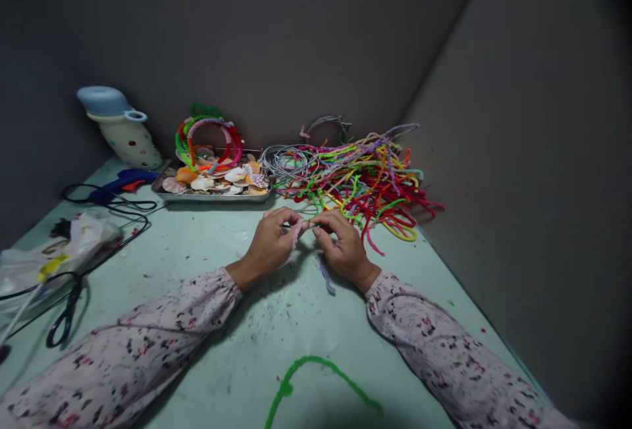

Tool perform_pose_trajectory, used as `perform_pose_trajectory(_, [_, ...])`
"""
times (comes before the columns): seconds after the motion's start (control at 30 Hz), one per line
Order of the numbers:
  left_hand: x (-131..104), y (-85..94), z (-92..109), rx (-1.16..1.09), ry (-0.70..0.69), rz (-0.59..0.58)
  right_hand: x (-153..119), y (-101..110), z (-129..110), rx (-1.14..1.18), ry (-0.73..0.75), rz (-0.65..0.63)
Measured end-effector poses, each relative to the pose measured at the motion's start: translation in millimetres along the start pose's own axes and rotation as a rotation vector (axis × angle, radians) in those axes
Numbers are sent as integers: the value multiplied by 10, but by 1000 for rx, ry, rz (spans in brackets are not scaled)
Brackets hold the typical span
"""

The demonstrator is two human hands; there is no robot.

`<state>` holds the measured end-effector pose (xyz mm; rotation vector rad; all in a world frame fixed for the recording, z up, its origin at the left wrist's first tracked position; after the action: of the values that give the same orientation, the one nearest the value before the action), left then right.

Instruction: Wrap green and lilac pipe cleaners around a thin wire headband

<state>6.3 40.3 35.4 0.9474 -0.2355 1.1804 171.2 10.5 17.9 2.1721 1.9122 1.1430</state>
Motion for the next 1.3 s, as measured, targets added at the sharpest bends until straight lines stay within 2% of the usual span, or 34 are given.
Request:
perform_pose_trajectory(0.17, [9,9,3,-71,24,6,5,1,-9,5,5,9])
perform_pose_trajectory(0.53, [-3,-11,-12,9,-28,-13,10,-3,-3,-23,-12,25])
perform_pose_trajectory(0.9, [16,8,-7,-21,-51,-34,9,-4,-7,-5,-21,-1])
perform_pose_trajectory(1.03, [17,5,-35,4,-65,-25,20,-1,15,-2,-53,28])
perform_pose_trajectory(1.1, [19,26,-33,61,-76,30,34,9,41,3,-89,70])
perform_pose_trajectory(1.23, [-15,132,71,253,-118,282,65,29,122,7,-187,159])
perform_pose_trajectory(1.3, [-55,153,174,316,-220,312,78,33,171,19,-229,183])
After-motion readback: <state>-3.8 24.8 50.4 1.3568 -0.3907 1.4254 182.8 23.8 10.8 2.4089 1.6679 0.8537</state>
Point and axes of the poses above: each hand's wrist, its own x-axis towards the middle knuckle, its own y-axis out of the back of the hand, z = x × y, the point moved 2 cm from there along x, towards the middle knuckle, and after that the axes turned 15 degrees about -y, right-handed, at the moved point
